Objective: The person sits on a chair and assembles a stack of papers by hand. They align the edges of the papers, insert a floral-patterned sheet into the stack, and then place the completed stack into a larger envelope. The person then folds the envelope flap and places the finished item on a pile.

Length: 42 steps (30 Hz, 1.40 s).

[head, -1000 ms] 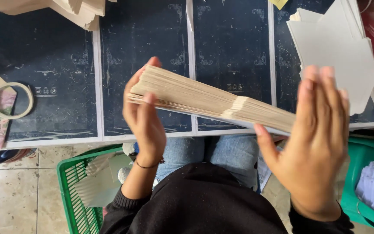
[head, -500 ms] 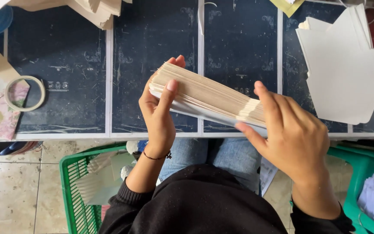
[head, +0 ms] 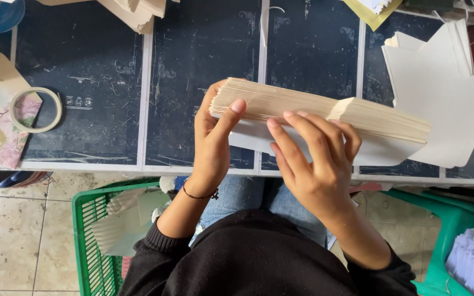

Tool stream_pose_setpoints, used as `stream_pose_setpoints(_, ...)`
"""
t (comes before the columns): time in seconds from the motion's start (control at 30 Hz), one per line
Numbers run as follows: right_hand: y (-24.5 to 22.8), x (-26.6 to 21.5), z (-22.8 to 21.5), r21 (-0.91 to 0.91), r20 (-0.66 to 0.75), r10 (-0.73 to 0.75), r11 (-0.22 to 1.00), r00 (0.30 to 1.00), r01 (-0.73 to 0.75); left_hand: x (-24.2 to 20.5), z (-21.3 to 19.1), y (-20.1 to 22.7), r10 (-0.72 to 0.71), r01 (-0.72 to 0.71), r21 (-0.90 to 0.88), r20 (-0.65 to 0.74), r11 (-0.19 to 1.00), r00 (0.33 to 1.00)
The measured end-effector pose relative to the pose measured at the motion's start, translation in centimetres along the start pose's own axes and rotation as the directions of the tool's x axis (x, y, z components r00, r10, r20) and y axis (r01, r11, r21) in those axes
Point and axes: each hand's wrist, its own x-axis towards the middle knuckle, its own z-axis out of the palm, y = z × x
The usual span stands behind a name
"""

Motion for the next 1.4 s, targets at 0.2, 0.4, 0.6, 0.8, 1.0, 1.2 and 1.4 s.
stream_pose_setpoints(0.2, -0.5, -1.6, 1.4, -0.060, -0.029, 0.013, 0.998, 0.999, -0.015, 0.2, -0.6, -0.6, 0.024, -0.018, -0.070, 0.075, 0.997, 0.997)
stream_pose_setpoints(0.4, -1.9, -2.3, 1.7, -0.015, -0.073, 0.077, 0.997, 0.994, -0.078, 0.1, -1.5, 1.6, -0.050, 0.048, 0.018, 0.145, 0.999, 0.988)
stream_pose_setpoints(0.6, -2.7, -2.3, 2.2, -0.069, -0.237, 0.039, 0.996, 0.971, -0.057, 0.0, -1.6, 1.7, -0.081, 0.084, -0.014, 0.156, 0.996, 0.984)
stream_pose_setpoints(0.8, -2.1, -1.6, 2.3, -0.034, -0.207, 0.046, 0.998, 0.977, -0.054, -0.1, -2.0, 0.7, -0.065, 0.079, -0.076, 0.165, 0.994, 0.984)
stream_pose_setpoints(1.0, -1.8, -1.5, 2.4, -0.081, -0.194, 0.028, 0.996, 0.981, -0.044, -0.1, -2.4, 0.4, -0.059, 0.078, -0.092, 0.191, 0.993, 0.980)
stream_pose_setpoints(1.2, -2.0, -1.7, 2.0, -0.068, -0.224, -0.021, 0.998, 0.974, 0.006, -0.1, -2.9, 1.0, -0.070, 0.090, -0.079, 0.220, 0.993, 0.973)
stream_pose_setpoints(1.4, -2.1, -1.7, 1.7, -0.040, -0.237, -0.032, 0.999, 0.971, 0.023, -0.1, -3.0, 1.9, -0.099, 0.118, -0.063, 0.240, 0.991, 0.966)
